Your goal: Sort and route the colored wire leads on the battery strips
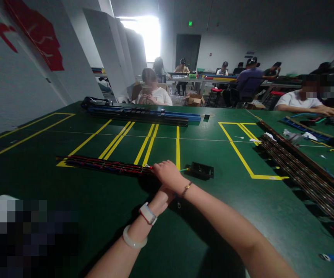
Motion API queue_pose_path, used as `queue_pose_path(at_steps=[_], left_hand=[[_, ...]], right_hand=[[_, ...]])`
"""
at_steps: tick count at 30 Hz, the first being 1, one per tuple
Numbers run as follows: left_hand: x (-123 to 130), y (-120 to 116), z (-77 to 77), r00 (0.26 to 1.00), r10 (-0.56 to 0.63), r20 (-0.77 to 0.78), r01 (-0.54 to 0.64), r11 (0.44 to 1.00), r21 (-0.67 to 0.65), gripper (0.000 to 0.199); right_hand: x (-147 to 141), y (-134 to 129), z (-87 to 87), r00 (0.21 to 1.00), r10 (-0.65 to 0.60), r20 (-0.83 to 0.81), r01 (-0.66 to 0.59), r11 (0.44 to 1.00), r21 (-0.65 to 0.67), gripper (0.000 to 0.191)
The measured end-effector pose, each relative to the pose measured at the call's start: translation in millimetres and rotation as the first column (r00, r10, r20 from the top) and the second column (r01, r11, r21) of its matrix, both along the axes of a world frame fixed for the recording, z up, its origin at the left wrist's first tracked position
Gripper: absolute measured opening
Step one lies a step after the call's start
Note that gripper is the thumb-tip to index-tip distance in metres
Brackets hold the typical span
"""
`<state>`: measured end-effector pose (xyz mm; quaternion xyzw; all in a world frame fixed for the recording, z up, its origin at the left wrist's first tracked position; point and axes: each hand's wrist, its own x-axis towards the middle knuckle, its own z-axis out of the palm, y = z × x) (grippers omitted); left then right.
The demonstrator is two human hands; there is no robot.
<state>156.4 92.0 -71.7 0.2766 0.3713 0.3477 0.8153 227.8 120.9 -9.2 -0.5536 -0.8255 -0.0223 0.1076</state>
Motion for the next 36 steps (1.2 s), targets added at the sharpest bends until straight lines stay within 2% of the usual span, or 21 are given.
queue_pose_path(at_steps=[4,9,13,17,19,21,26,28,31,33,36], left_hand=[[5,0,-2.7,1.0,-0.023,0.007,0.023,1.0,0.017,0.01],[-1,2,2.1,0.986,-0.068,-0.154,0.079,0.995,0.068,0.014],[-10,8,7.1,0.919,-0.152,-0.364,0.219,0.964,0.151,0.016],[-21,19,9.6,0.81,-0.207,-0.549,0.388,0.891,0.236,0.026],[-27,27,13.2,0.715,-0.247,-0.653,0.511,0.824,0.247,0.031],[-32,34,18.4,0.66,-0.272,-0.701,0.571,0.787,0.232,0.034],[-37,43,27.0,0.62,-0.388,-0.682,0.666,0.72,0.196,0.038],[-38,42,25.5,0.638,-0.425,-0.643,0.664,0.726,0.179,0.044],[-39,38,20.6,0.693,-0.395,-0.603,0.59,0.791,0.161,0.055],[-39,34,18.3,0.718,-0.381,-0.583,0.553,0.82,0.145,0.057],[-36,27,18.1,0.756,-0.385,-0.53,0.525,0.84,0.139,0.047]], right_hand=[[55,-28,1.8,0.976,-0.019,-0.217,0.027,0.999,0.036,0.042],[115,-77,-26.6,0.989,-0.048,-0.14,0.068,0.987,0.144,0.032],[136,-112,-50.5,0.995,-0.011,-0.101,0.027,0.988,0.152,0.03],[136,-130,-59.7,0.994,-0.005,-0.108,0.016,0.994,0.103,0.031],[130,-129,-59.1,0.992,-0.012,-0.129,0.022,0.997,0.08,0.031],[123,-121,-55.2,0.99,0.001,-0.143,0.008,0.998,0.064,0.031],[109,-81,-30.0,0.978,-0.012,-0.206,0.037,0.992,0.121,0.028],[104,-64,-15.0,0.964,-0.033,-0.263,0.069,0.989,0.127,0.027],[93,-48,7.1,0.933,-0.051,-0.356,0.097,0.989,0.112,0.028],[80,-43,17.7,0.919,-0.015,-0.394,0.062,0.992,0.107,0.036],[55,-37,25.0,0.919,0.093,-0.384,-0.055,0.993,0.109,0.047]])
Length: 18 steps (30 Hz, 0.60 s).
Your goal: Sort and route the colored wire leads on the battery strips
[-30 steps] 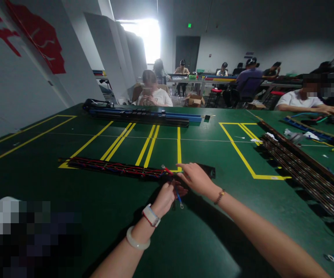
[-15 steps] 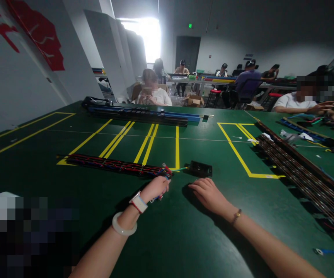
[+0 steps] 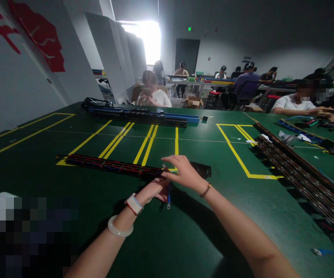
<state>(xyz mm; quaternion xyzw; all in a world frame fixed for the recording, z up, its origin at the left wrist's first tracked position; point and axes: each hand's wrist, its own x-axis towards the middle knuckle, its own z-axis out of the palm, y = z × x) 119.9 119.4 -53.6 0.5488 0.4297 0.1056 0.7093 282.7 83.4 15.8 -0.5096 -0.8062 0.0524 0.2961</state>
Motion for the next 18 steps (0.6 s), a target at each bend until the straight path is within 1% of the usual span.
queue_pose_path(at_steps=[2,3,5,8,9,11,13,14,16,18], left_hand=[[3,-4,-0.2,0.999,0.027,0.033,-0.026,1.0,-0.012,0.037],[4,-5,-0.9,0.998,0.035,0.045,-0.034,0.999,-0.022,0.034],[6,-7,-3.2,0.997,0.039,0.064,-0.036,0.999,-0.041,0.033],[7,-6,-7.2,0.996,0.016,0.092,-0.009,0.997,-0.074,0.035],[7,-6,-8.2,0.995,0.009,0.104,-0.001,0.996,-0.085,0.036],[6,-6,-9.4,0.991,0.009,0.136,0.007,0.993,-0.116,0.037],[5,-7,-9.6,0.986,0.016,0.168,0.009,0.989,-0.149,0.038],[5,-8,-9.2,0.983,0.021,0.185,0.011,0.986,-0.166,0.038],[6,-10,-7.6,0.974,0.039,0.223,0.005,0.981,-0.194,0.037],[7,-11,-5.0,0.964,0.07,0.258,-0.011,0.975,-0.223,0.034]], right_hand=[[-11,4,0.9,0.999,0.014,0.038,-0.013,1.0,-0.011,0.034],[-13,6,0.9,0.999,-0.011,0.05,0.012,1.0,-0.022,0.027],[-8,12,0.5,0.995,-0.09,0.035,0.092,0.994,-0.054,0.022],[20,20,-2.0,0.984,-0.179,-0.021,0.174,0.974,-0.148,0.022],[32,22,-4.2,0.981,-0.195,-0.016,0.188,0.963,-0.191,0.023],[55,25,-11.0,0.975,-0.215,0.051,0.22,0.94,-0.262,0.024],[71,26,-20.5,0.969,-0.196,0.152,0.234,0.924,-0.301,0.029],[75,25,-25.5,0.966,-0.167,0.198,0.225,0.92,-0.321,0.033],[78,23,-34.4,0.962,-0.08,0.261,0.179,0.906,-0.383,0.042],[75,21,-40.3,0.954,0.01,0.299,0.13,0.886,-0.445,0.05]])
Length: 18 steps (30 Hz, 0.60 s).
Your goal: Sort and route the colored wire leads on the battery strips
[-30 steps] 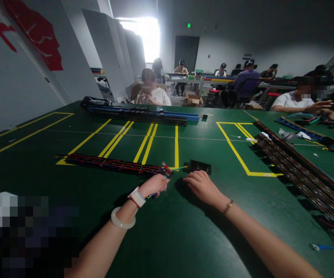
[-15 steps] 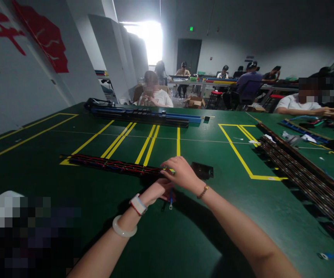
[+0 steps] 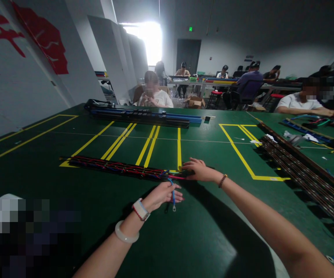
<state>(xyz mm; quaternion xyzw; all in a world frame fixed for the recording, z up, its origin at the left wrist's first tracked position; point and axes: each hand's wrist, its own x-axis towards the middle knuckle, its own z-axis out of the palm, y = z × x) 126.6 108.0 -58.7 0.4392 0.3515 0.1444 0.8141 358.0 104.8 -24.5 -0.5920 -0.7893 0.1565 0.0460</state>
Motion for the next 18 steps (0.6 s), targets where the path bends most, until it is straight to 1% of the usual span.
queue_pose_path(at_steps=[2,5,7,9,12,14,16,18], left_hand=[[2,-1,2.0,0.999,0.032,0.032,-0.03,0.998,-0.048,0.031],[8,-1,0.9,0.991,0.095,0.097,-0.078,0.983,-0.166,0.027],[13,-1,-2.5,0.98,0.144,0.135,-0.108,0.964,-0.245,0.023],[19,-1,-6.2,0.968,0.177,0.179,-0.118,0.947,-0.299,0.019],[26,-2,-9.6,0.945,0.204,0.256,-0.115,0.939,-0.324,0.017],[30,-4,-10.2,0.934,0.237,0.268,-0.144,0.934,-0.327,0.012],[33,-5,-9.9,0.93,0.272,0.249,-0.183,0.926,-0.329,0.008],[35,-7,-9.5,0.929,0.294,0.227,-0.215,0.923,-0.318,0.01]], right_hand=[[-5,0,-2.6,0.998,0.048,0.037,-0.047,0.998,-0.04,0.056],[-13,3,-1.8,0.993,0.081,0.089,-0.08,0.997,-0.023,0.059],[-17,5,0.9,0.989,0.099,0.114,-0.1,0.995,0.008,0.057],[-21,5,4.4,0.984,0.116,0.135,-0.12,0.992,0.025,0.05],[-28,1,8.9,0.977,0.137,0.163,-0.143,0.989,0.025,0.037],[-32,-2,10.2,0.974,0.142,0.176,-0.148,0.989,0.018,0.033],[-35,-5,10.3,0.975,0.13,0.178,-0.134,0.991,0.013,0.033],[-36,-6,10.5,0.978,0.122,0.168,-0.125,0.992,0.009,0.039]])
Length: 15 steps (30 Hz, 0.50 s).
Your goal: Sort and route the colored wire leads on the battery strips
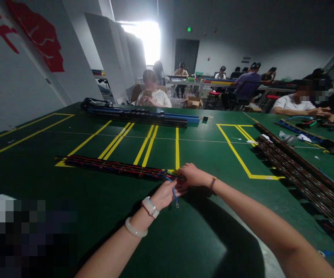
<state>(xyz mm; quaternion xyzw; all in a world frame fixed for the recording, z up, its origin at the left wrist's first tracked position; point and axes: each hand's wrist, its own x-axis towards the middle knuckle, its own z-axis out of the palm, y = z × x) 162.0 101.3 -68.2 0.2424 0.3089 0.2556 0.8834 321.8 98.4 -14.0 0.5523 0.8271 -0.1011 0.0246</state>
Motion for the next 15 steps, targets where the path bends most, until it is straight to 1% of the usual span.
queue_pose_path(at_steps=[2,4,6,8,10,12,15], left_hand=[[1,-2,0.1,1.0,0.017,-0.019,-0.016,1.0,0.022,0.011],[1,-3,0.0,1.0,0.017,-0.014,-0.017,0.999,0.047,0.009],[-1,-4,0.2,1.0,0.004,-0.006,-0.004,0.998,0.058,0.007],[-2,-5,0.8,1.0,-0.005,-0.007,0.005,0.999,0.055,0.009],[-4,-6,1.3,1.0,-0.007,-0.02,0.008,0.999,0.047,0.01],[-5,-7,0.7,1.0,-0.002,-0.022,0.003,0.999,0.036,0.012],[-4,-7,-3.2,0.999,0.027,-0.033,-0.025,0.999,0.037,0.02]], right_hand=[[1,0,1.3,1.0,0.007,-0.009,-0.007,1.0,-0.006,0.047],[4,0,3.9,0.999,0.026,-0.022,-0.026,1.0,-0.011,0.052],[7,2,6.6,0.998,0.054,-0.044,-0.055,0.998,-0.019,0.048],[11,5,8.1,0.994,0.097,-0.048,-0.098,0.995,-0.022,0.038],[14,8,7.5,0.99,0.144,0.0,-0.144,0.989,0.011,0.03],[16,12,5.3,0.977,0.195,0.084,-0.201,0.976,0.078,0.027],[16,22,0.8,0.933,0.294,0.21,-0.331,0.928,0.172,0.023]])
